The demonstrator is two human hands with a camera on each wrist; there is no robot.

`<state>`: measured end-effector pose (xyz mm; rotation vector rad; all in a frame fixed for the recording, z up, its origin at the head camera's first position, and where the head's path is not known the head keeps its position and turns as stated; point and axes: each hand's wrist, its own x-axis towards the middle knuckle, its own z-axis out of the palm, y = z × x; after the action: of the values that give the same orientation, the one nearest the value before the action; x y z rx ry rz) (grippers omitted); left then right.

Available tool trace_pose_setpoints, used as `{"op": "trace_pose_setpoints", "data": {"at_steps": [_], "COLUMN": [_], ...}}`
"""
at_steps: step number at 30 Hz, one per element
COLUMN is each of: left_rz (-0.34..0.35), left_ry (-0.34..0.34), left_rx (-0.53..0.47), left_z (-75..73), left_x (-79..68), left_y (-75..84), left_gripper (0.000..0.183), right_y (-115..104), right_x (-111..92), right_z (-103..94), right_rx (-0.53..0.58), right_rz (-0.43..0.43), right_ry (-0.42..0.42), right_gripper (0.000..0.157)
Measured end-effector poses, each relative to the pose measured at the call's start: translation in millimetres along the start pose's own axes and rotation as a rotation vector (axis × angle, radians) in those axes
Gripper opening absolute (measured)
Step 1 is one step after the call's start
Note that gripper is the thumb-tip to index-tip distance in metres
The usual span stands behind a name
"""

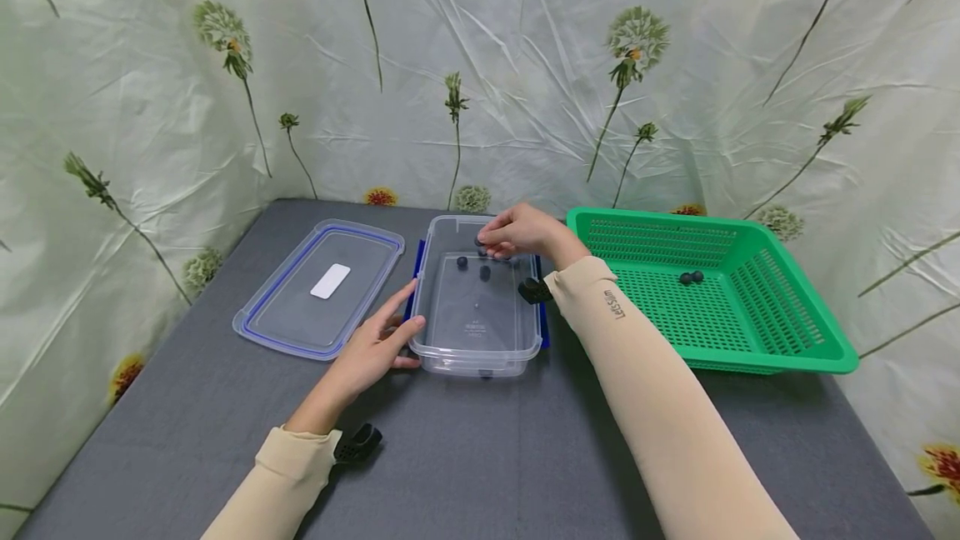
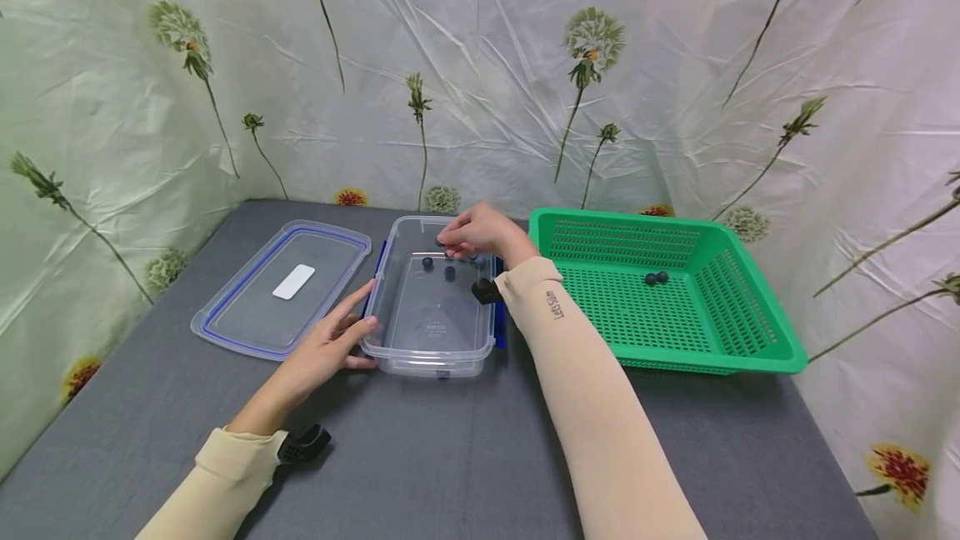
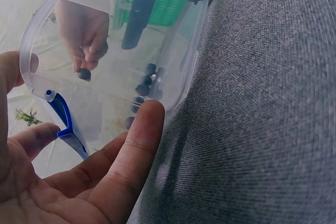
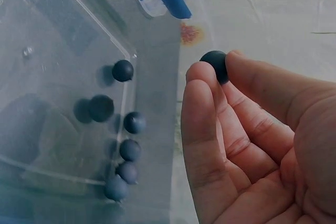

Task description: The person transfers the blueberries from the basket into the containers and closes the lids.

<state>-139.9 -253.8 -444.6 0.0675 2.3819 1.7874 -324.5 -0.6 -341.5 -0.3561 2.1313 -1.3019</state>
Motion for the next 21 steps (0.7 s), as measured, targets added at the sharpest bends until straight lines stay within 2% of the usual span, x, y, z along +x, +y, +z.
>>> {"op": "trace_pose_setpoints", "data": {"at_steps": [12,21], "left_rz": [-0.008,-0.008], "left_ry": [0.001,0.007], "left_rx": [0.014,0.013], "left_z": [2.3,0.8], "left_x": [0.4,0.9], "left_y": [3.1,0.3], "left_gripper": [0.066,0.067], "right_y": [3,-1], "right_x": [14,12], "right_z": [14.6,15.7], "right_rx": [0.031,0.005], "right_rz": [0.040,0.059], "right_ry": [0.019,0.023], "right_gripper": [0.040,0.040]}}
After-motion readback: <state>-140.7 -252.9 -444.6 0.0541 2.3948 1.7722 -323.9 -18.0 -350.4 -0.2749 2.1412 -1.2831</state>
